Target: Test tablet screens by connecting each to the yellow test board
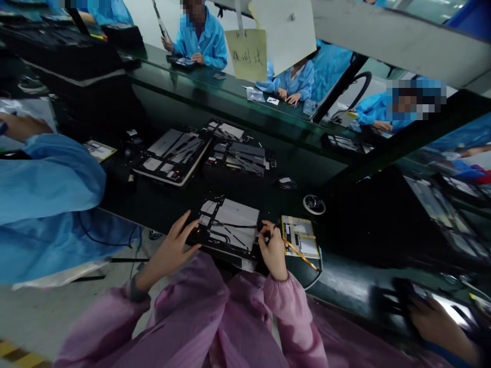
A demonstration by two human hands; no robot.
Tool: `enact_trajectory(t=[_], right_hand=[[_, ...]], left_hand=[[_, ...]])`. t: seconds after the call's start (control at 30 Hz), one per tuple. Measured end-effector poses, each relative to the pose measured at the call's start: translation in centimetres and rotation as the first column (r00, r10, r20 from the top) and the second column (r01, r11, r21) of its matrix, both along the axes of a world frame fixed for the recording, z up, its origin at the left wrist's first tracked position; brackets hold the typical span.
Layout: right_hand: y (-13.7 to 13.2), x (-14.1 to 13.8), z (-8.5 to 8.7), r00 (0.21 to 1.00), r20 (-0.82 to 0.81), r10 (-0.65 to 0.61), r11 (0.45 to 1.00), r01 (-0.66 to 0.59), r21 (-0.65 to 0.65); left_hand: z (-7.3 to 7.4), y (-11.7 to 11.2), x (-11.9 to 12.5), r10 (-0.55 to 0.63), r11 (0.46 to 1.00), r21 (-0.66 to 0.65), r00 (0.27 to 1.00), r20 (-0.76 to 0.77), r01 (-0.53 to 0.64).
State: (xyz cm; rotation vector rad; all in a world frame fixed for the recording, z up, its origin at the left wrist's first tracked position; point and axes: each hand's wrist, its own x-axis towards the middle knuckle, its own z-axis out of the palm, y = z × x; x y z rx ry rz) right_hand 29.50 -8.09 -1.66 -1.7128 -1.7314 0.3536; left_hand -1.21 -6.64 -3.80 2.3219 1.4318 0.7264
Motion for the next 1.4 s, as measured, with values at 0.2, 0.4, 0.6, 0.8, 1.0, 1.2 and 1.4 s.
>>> enact_trajectory(t=[0.2, 0.4, 0.6, 0.8, 1.0, 1.2, 1.4], right_hand=[[1.1, -1.3, 1.3, 0.929, 0.368, 0.047, 0.999, -0.039, -0.03], [2.1, -1.0, 1.1, 0.953, 0.298, -0.058, 0.998, 0.052, 0.028], [-0.7, 0.2, -1.1, 0.953, -0.124, -0.278, 0.953, 0.289, 0.089], [-1.6, 0.1, -0.6, 0.929, -0.117, -0.352, 0.936, 0.352, -0.02], [-1.1, -0.3, 0.2, 0.933, -0.173, -0.314, 0.949, 0.304, -0.082], [-1.0, 0.2, 0.6, 0.843, -0.434, -0.317, 0.947, 0.254, -0.199], [-0.6, 2.2, 3.2, 0.634, -0.696, -0.338, 0.934, 0.136, -0.329]], left_hand=[[-1.2, -0.9, 0.1, 0.056, 0.997, -0.049, 0.997, -0.046, -0.058], [-0.4, -1.1, 0.6, 0.058, 0.998, 0.012, 0.998, -0.017, -0.058], [-1.0, -0.9, 0.4, 0.088, 0.992, 0.091, 0.995, 0.055, -0.093], [-1.2, -0.7, 0.3, 0.176, 0.984, -0.01, 0.977, 0.123, -0.176], [-1.0, -1.3, 0.8, 0.197, 0.98, -0.022, 0.976, 0.095, -0.196], [0.5, -1.2, 0.3, 0.182, 0.983, -0.018, 0.957, 0.226, -0.183], [6.4, 0.3, -0.7, -0.008, 0.929, 0.36, 0.965, 0.262, -0.09]])
